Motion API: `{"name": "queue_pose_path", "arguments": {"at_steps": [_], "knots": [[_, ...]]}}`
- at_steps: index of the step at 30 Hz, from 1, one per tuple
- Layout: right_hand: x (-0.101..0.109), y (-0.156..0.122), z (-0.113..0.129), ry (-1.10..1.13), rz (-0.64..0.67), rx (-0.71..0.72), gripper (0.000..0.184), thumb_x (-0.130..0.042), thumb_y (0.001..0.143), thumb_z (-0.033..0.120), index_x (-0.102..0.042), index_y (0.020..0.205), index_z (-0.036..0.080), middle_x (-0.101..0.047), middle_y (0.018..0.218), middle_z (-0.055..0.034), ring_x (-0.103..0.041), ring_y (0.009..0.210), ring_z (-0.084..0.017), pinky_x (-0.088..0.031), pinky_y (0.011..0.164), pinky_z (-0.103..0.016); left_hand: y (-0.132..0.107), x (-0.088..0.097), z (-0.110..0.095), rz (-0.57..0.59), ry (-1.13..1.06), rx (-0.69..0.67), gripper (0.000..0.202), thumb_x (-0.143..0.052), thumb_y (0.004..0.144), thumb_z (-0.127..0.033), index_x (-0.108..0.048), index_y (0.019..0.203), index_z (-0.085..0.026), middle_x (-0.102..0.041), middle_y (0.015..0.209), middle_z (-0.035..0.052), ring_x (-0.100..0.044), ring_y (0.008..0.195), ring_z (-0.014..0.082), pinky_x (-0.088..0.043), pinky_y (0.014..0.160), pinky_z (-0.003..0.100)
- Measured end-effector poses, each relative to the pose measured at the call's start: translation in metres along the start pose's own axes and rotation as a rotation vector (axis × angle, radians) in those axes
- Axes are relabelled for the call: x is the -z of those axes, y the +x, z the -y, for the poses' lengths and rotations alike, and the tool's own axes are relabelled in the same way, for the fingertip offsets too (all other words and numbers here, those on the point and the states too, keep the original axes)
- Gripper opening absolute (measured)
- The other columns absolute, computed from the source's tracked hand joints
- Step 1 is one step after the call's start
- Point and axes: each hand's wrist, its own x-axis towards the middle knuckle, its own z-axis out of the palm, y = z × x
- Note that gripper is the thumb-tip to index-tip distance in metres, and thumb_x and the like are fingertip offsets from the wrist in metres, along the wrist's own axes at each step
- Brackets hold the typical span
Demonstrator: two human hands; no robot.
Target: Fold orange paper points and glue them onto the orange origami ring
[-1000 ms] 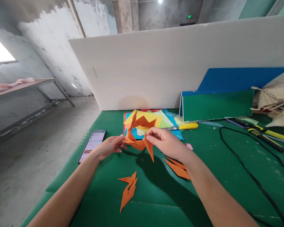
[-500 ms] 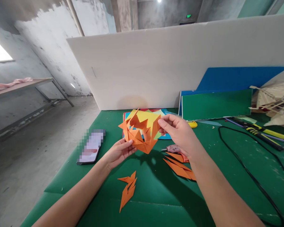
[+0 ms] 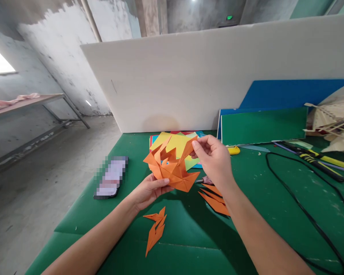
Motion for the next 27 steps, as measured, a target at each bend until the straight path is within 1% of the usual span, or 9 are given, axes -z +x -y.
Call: {"name": "queue_pose_path", "arguments": {"at_steps": [5,7,9,13,18,22,27], "knots": [[0.002,0.003,-0.005,0.026,-0.022,-0.003,0.020,-0.064,0.084,0.042,-0.059,0.084,0.022,-0.067,0.072,-0.0009,-0.066,0.065,-0.016,-0.057,0.065,-0.031,0.001,0.001,0.001,0.011,0.009,0.001,0.034,-0.078,0.072,-0.015,-0.067,0.104,-0.013,-0.067,0.114,0.0112,-0.067,0.092,0.0198,-0.057,0.080,0.029],[0.000,0.003,-0.007,0.031,0.004,-0.016,0.021,-0.065,0.083,0.041,-0.060,0.083,0.021,-0.067,0.072,-0.0008,-0.066,0.065,-0.015,-0.057,0.064,-0.030,0.001,0.000,0.002,0.015,0.018,0.001,0.034,-0.078,0.072,-0.016,-0.067,0.105,-0.012,-0.067,0.113,0.0117,-0.067,0.093,0.0201,-0.056,0.080,0.029],[-0.003,0.002,-0.009,0.033,0.057,-0.033,0.022,-0.066,0.082,0.041,-0.060,0.082,0.020,-0.067,0.070,-0.0007,-0.065,0.063,-0.015,-0.056,0.063,-0.029,0.001,0.000,0.002,0.016,0.023,-0.002,0.034,-0.077,0.073,-0.016,-0.067,0.105,-0.012,-0.067,0.113,0.0121,-0.067,0.092,0.0201,-0.056,0.080,0.029],[-0.010,-0.003,-0.005,0.034,0.143,-0.057,0.025,-0.066,0.080,0.043,-0.059,0.079,0.020,-0.066,0.068,-0.0006,-0.064,0.060,-0.015,-0.056,0.061,-0.030,0.001,-0.002,0.002,0.014,0.000,-0.011,0.032,-0.077,0.073,-0.015,-0.067,0.103,-0.012,-0.067,0.112,0.0115,-0.067,0.091,0.0193,-0.056,0.081,0.030],[-0.013,-0.007,0.004,-0.024,0.172,-0.097,0.028,-0.064,0.080,0.048,-0.058,0.079,0.020,-0.066,0.068,-0.0020,-0.065,0.062,-0.017,-0.056,0.059,-0.031,0.001,-0.003,0.001,-0.006,-0.031,-0.024,0.030,-0.077,0.073,-0.015,-0.066,0.102,-0.012,-0.068,0.110,0.0104,-0.068,0.089,0.0192,-0.056,0.079,0.030],[-0.014,-0.008,0.003,0.008,0.191,-0.084,0.030,-0.065,0.079,0.048,-0.058,0.079,0.020,-0.066,0.069,-0.0020,-0.065,0.062,-0.016,-0.057,0.062,-0.031,0.001,-0.005,0.002,-0.017,-0.061,-0.022,0.030,-0.077,0.073,-0.014,-0.066,0.101,-0.013,-0.069,0.108,0.0093,-0.068,0.088,0.0186,-0.057,0.078,0.029],[-0.014,-0.009,0.004,0.004,0.196,-0.084,0.029,-0.065,0.079,0.049,-0.059,0.078,0.020,-0.066,0.069,-0.0019,-0.065,0.061,-0.016,-0.056,0.062,-0.031,0.002,-0.004,0.003,-0.027,-0.084,-0.014,0.030,-0.076,0.073,-0.013,-0.065,0.101,-0.014,-0.069,0.109,0.0098,-0.068,0.091,0.0197,-0.058,0.079,0.029]]}}
